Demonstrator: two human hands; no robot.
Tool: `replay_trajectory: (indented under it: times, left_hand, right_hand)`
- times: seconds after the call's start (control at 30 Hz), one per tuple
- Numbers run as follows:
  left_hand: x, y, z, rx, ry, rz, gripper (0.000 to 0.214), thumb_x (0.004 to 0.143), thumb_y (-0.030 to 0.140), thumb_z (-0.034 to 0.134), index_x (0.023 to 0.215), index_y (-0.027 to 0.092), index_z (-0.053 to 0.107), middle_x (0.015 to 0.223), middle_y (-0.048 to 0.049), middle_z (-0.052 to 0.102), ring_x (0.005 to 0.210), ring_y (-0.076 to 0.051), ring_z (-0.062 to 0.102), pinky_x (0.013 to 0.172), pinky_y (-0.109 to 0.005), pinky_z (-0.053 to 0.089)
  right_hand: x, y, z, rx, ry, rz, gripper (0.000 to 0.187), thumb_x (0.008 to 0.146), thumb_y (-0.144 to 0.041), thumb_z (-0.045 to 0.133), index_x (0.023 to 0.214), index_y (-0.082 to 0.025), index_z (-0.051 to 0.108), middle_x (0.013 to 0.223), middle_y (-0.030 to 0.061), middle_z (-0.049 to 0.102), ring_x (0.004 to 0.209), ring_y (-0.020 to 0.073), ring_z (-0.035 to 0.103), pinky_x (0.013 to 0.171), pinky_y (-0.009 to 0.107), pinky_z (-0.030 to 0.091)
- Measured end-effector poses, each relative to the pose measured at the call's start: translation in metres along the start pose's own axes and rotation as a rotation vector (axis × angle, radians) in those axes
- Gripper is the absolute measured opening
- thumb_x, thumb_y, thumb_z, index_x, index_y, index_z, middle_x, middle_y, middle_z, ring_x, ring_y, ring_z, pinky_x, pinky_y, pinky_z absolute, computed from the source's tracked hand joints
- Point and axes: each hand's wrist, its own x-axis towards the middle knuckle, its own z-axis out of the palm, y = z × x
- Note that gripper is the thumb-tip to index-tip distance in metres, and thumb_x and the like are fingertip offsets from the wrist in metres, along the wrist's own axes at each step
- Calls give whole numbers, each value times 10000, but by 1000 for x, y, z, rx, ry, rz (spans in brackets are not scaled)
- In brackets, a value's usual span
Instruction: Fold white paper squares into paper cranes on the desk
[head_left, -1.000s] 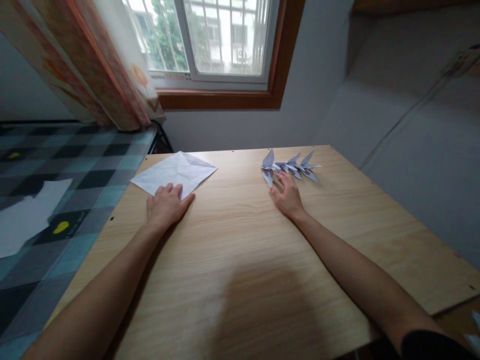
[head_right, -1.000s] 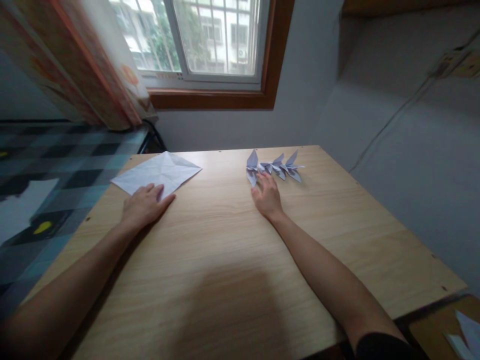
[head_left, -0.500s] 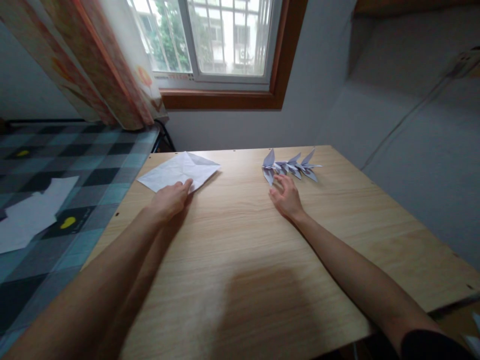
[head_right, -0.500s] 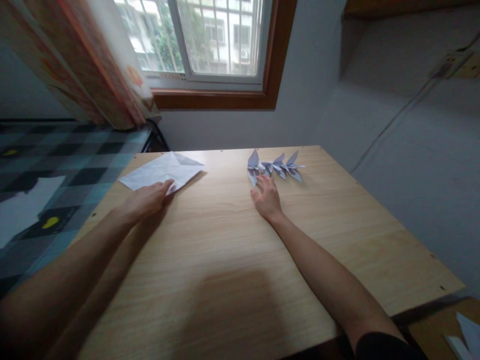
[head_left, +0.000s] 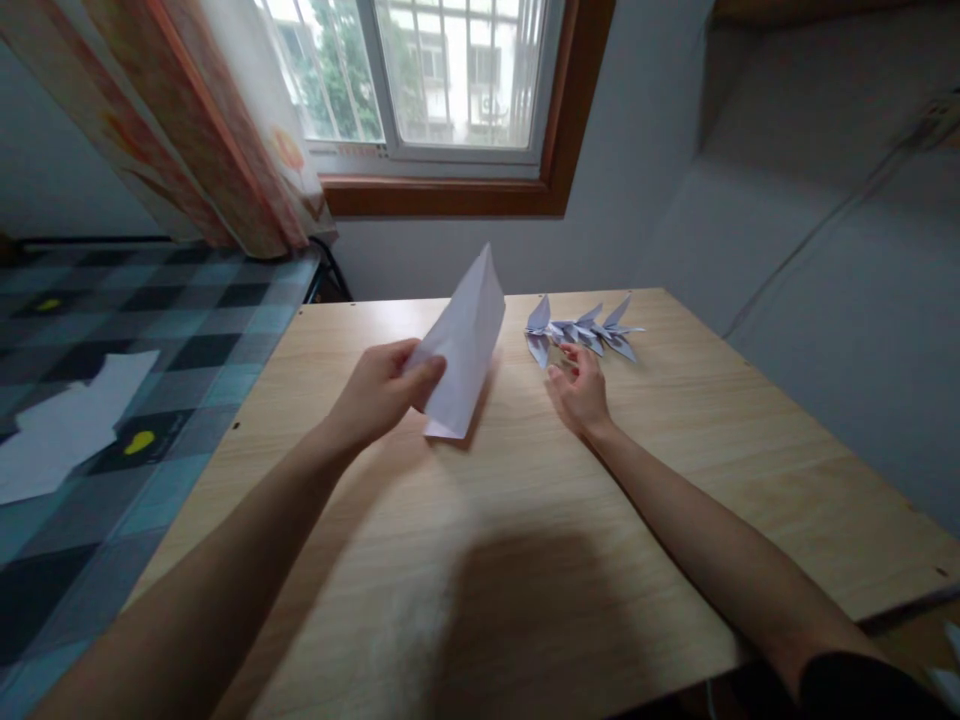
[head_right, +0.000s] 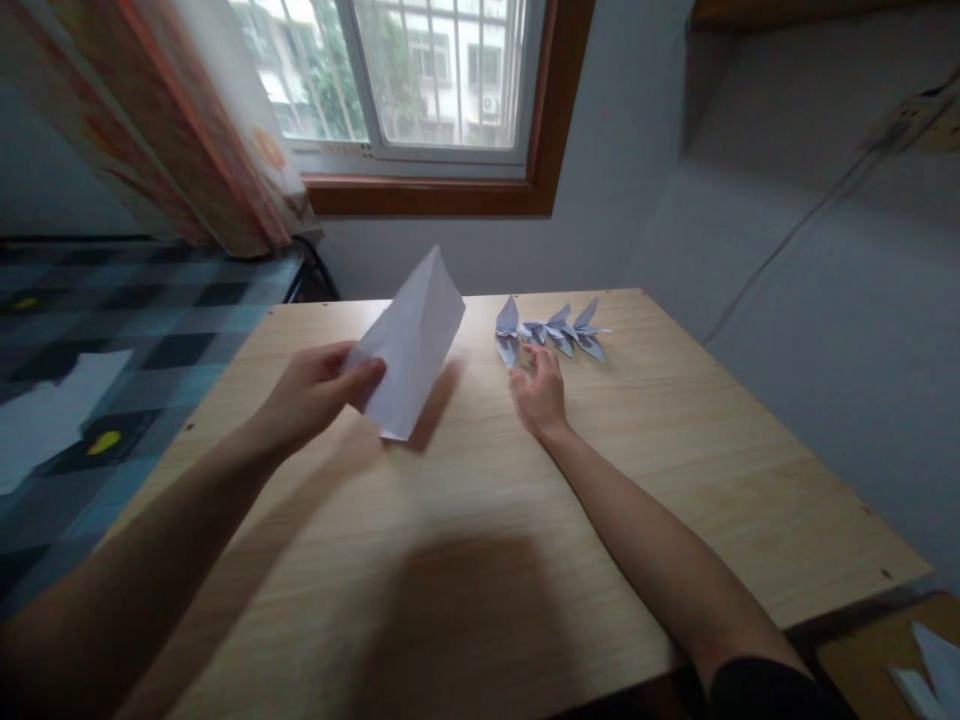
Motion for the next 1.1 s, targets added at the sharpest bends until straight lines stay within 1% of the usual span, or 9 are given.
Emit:
replay_trajectory:
  times: [0.1,0.2,0.37,0.47,0.57,0.7,0.83,0.93,1.1]
  left_hand:
    - [-7,9,9,-362,151,-96,239,738,408,634,744,177,572,563,20,520,463,-116,494,429,-236,437]
    - [-19,-6,19,-415,200,-246,259,666,355,678,801,165,565,552,25,542,405,-109,486,361,-219,394]
    - [-48,-44,30,-96,129,-348,425,743,391,628,1079,136,572,597,-3,607,440,-170,556,413,-284,462]
    - [-58,-55,27,260,189,-209,565,779,384,636,1276,142,515,967,-116,703,749,-243,676,684,-405,575]
    - [-58,-57,26,583,239,141,576,851,380,608,1360,142,480,1359,-194,574,1211,-332,571,1036,-513,466]
    - [-51,-58,44,780,-110,419,588,952,481,483,1461,193,425,1582,-127,395,1479,-325,314,1194,-523,280]
    - [-42,-65,65,883,-404,381,716,970,574,376,1546,152,320,1620,-134,319,1515,-312,253,1225,-505,190]
    - [-39,-73,68,907,-407,344,791,957,639,334,1563,133,287,1629,-145,280,1520,-306,243,1229,-490,170]
    - [-39,-80,58,922,-348,303,869,920,702,354,1552,107,313,1622,-175,284,1511,-314,268,1227,-476,180]
  right_hand:
    - [-1,0,1,85,30,6,360,828,-350,617,1160,-211,615,1185,112,630,1044,258,600,908,451,512]
    - [-2,2,3,191,62,33,336,846,-355,593,1157,-227,599,1194,94,637,1021,231,605,874,410,511]
    - [2,7,6,301,207,135,269,830,-293,530,1082,-222,593,1098,54,655,936,187,611,900,390,501]
    - [2,0,1,224,207,101,277,837,-303,521,1092,-221,593,1103,71,651,953,206,619,887,400,517]
    - [-7,-17,-3,47,36,-121,307,884,-320,504,1160,-230,603,1218,110,630,1159,261,584,978,457,501]
    - [-30,-42,3,-107,-412,-408,481,929,-342,503,1390,-204,508,1455,151,515,1390,289,445,1163,520,364]
    - [-47,-52,14,-213,-761,-551,645,951,-380,492,1516,-99,357,1570,207,389,1477,300,345,1203,511,314]
    - [-48,-49,12,-348,-876,-544,685,969,-479,475,1493,-45,393,1563,247,381,1475,336,348,1210,534,281]
    - [-41,-29,-6,-446,-840,-438,789,921,-606,510,1501,-83,397,1580,233,346,1492,349,314,1219,560,233]
